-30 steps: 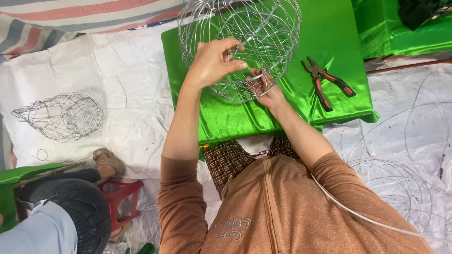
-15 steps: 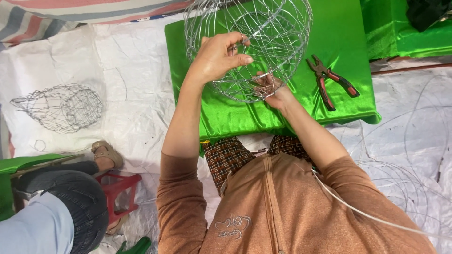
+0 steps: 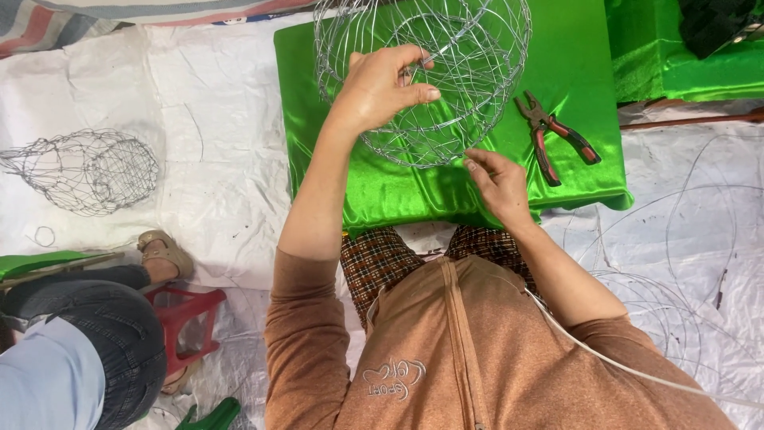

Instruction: The person assembles a wire sphere on a table covered in green fabric by twisting thin wires around metal ribs and cutting them with pliers.

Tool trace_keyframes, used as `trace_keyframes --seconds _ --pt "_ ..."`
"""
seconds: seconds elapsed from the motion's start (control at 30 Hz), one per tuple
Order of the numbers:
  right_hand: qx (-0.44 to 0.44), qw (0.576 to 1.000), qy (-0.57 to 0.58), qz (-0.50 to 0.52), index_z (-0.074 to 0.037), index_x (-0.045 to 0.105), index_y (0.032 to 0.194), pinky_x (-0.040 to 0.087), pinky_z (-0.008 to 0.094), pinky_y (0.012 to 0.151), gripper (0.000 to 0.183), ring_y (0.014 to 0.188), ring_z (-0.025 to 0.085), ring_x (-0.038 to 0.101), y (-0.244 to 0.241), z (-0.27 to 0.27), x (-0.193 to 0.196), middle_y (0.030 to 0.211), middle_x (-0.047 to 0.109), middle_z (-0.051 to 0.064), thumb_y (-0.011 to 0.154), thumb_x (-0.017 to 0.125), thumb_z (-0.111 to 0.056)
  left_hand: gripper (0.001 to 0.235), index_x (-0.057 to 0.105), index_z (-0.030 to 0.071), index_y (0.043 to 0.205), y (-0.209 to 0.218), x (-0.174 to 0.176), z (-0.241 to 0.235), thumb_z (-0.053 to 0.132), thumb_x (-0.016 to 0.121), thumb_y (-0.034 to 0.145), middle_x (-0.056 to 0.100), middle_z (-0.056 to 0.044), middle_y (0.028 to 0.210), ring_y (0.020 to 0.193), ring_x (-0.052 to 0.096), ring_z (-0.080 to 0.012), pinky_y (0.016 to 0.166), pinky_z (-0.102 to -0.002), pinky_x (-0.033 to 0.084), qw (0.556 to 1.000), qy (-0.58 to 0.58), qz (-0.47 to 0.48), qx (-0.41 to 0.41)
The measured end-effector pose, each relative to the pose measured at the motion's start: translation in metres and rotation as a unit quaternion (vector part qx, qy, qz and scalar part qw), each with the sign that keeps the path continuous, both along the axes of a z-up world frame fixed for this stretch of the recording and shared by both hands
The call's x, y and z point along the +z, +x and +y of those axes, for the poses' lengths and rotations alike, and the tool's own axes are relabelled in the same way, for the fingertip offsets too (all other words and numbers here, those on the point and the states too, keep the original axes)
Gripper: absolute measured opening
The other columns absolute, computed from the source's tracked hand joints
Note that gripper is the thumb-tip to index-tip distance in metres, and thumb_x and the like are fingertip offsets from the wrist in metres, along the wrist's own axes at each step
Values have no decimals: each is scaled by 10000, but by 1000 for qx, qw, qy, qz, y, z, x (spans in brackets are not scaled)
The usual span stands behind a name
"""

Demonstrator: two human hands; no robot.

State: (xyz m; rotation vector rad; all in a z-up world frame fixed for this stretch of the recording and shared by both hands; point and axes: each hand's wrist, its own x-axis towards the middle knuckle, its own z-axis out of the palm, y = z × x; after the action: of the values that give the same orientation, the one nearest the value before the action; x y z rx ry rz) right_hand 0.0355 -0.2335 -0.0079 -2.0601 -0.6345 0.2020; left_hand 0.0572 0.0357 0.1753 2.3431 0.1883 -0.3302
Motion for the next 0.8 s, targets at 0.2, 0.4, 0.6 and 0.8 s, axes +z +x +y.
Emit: trace_keyframes --seconds 0.2,0.4,0.6,0.8 --pt "-63 839 257 476 -25 338 1549 399 399 1199 620 1452 265 442 -11 34 51 1625 414 126 960 528 -5 404 670 241 1192 1 -6 -9 429 767 847 730 54 1039 977 618 -183 1024 -430 337 1000 14 -9 9" --pt "-18 872 243 425 -146 97 1625 -6 479 1260 750 1599 267 13 -10 46 26 1727 24 79 1001 513 -167 407 682 227 1170 -1 -22 -16 430 807 840 641 89 772 783 603 -126 920 -341 323 999 25 -41 -9" --pt "-85 839 302 446 -151 239 1599 36 484 1280 645 1598 219 131 -6 63 13 1710 210 26 1009 493 -89 427 660 207 1239 -6 -20 -31 421 770 887 503 86 636 813 593 -166 995 -388 340 999 32 -8 3" --pt "-85 846 391 353 -135 453 1525 135 433 1286 534 1579 199 261 -4 64 -29 1615 431 44 1013 601 -100 398 677 217 1163 -8 -48 -35 438 789 852 575 79 727 774 559 -158 894 -346 346 997 44 -59 5"
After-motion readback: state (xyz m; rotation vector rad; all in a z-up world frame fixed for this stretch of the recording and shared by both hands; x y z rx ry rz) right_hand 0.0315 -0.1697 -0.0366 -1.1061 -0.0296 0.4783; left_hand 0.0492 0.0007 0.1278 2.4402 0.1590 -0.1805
